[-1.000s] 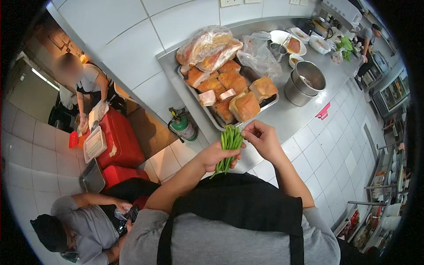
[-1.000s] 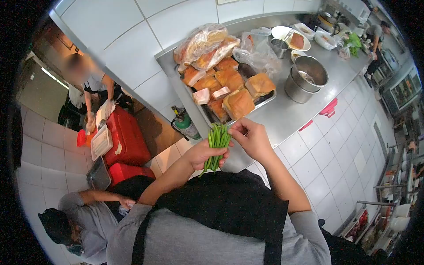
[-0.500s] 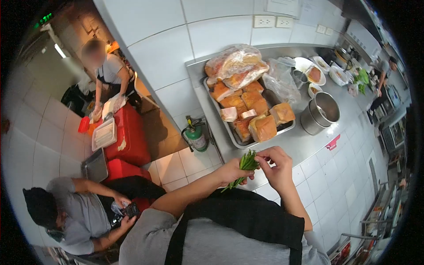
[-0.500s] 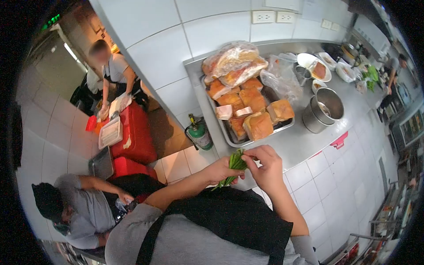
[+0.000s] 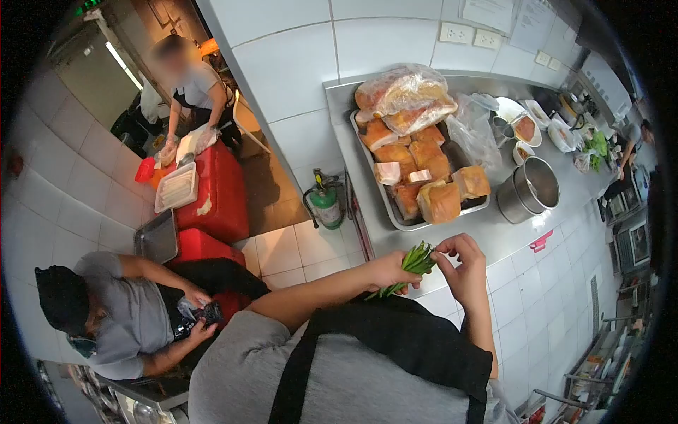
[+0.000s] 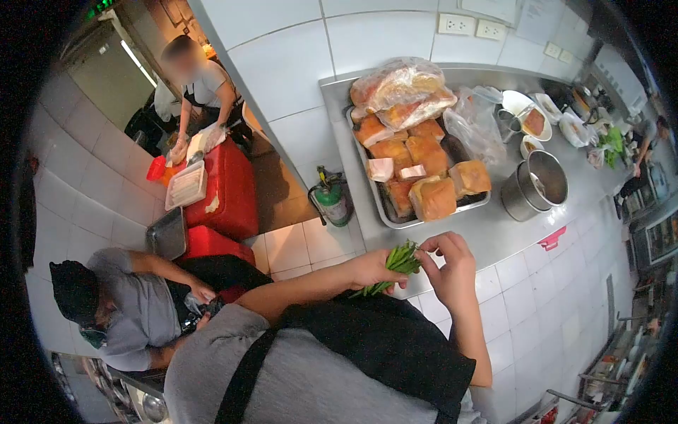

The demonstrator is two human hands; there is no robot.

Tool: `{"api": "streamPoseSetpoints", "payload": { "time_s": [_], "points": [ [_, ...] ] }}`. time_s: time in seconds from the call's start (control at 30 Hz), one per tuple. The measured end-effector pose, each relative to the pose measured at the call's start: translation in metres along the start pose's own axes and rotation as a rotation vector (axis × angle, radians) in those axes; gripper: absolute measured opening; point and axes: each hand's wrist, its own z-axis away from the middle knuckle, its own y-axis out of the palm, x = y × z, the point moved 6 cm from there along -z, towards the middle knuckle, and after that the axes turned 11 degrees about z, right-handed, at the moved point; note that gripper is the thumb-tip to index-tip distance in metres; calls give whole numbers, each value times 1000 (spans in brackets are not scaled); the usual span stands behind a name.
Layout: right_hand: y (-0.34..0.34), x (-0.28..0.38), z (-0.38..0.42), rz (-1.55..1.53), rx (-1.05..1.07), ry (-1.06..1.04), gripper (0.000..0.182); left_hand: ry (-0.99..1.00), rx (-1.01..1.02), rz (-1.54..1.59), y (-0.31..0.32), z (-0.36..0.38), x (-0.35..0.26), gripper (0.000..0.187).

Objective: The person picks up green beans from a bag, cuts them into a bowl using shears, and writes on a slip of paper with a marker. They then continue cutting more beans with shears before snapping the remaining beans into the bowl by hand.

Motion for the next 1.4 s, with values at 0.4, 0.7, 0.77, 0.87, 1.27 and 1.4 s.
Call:
{"api": "streamPoseSetpoints", "payload": {
  "time_s": [0.4,0.7,0.77,0.87,1.27,1.4],
  "points": [
    [12,-12,-3,-12,52,42,14,-37,-17,53,-2,0,-5,22],
    [39,-34,10,-203,439,245,17,-66,85,-117,-3,-7,4,20],
    [39,-33,12,-239,371,270,17,-48,47,-111,-4,-6,2,20],
    [40,-32,12,-295,267,235,15,-6,13,-134,-1,-1,-10,20],
    [45,-49,19,-274,272,341,11,15,-79,-261,-14,-8,-1,19],
    [37,-48,17,-254,212,332,9,8,-90,-248,-13,-5,-2,21]
  ]
}}
